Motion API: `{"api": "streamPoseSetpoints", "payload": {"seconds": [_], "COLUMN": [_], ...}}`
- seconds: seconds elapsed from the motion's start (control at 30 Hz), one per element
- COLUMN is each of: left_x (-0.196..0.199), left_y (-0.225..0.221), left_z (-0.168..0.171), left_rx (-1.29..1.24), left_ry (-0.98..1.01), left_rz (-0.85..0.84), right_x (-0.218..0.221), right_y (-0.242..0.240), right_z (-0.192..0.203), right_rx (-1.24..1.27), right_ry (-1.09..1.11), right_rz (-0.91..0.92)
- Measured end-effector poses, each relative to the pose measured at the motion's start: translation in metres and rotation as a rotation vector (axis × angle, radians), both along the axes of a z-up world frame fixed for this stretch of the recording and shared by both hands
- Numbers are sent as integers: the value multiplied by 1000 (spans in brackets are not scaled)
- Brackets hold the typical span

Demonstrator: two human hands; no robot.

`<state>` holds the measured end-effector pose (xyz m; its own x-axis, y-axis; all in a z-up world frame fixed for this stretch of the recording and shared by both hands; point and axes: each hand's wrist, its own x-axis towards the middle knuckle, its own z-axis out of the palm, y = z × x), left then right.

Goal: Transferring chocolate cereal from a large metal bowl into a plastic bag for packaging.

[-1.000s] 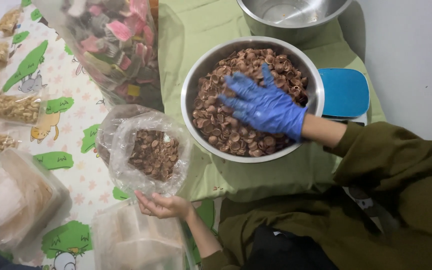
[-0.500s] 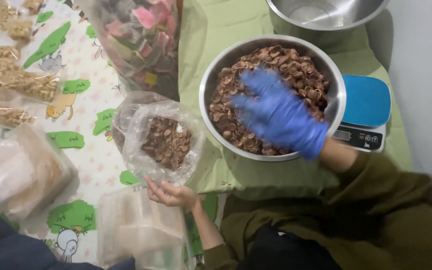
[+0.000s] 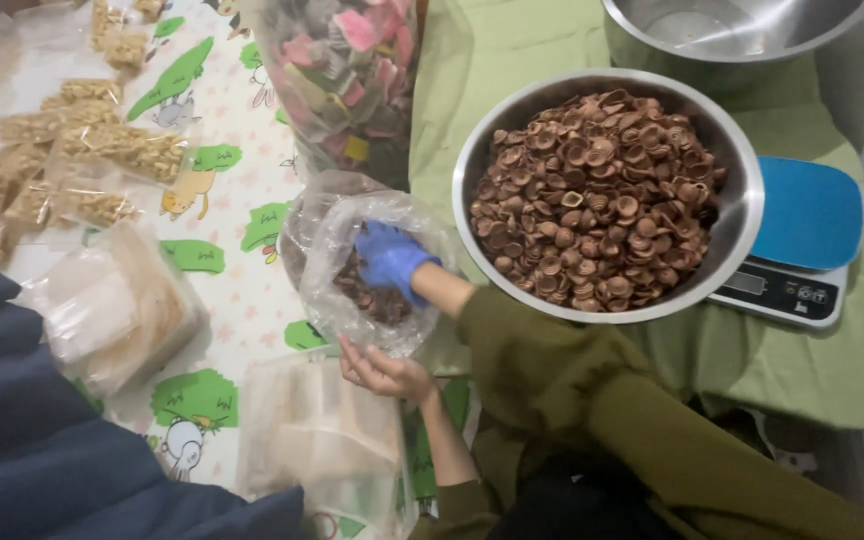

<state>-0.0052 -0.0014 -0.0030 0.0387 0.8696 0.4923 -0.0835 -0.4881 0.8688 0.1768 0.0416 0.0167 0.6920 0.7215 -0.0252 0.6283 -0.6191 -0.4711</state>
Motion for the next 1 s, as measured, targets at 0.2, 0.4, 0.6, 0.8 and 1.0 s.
{"api": "streamPoseSetpoints", "payload": {"seconds": [0.2,0.4,0.6,0.8,1.0], "left_x": [0,-2,-2,-1,-1], "left_y": [-7,-3,-4,-3,-3], "left_z": [16,6,-2,-5,-2], "left_rx": [-34,-57,-81,-90,-78], "left_ry": [22,26,-25,-59,-30], "left_rz": [-3,-1,18,50,67], "right_x": [40,57,58,43,14], "right_y": [22,19,47,35,61], "right_z": [-21,9,-54,-39,14], "right_rx": [32,13,-393,-457,-500], "right_ry": [267,230,-62,16,-140], "right_rz": [-128,-51,154,246,284]}}
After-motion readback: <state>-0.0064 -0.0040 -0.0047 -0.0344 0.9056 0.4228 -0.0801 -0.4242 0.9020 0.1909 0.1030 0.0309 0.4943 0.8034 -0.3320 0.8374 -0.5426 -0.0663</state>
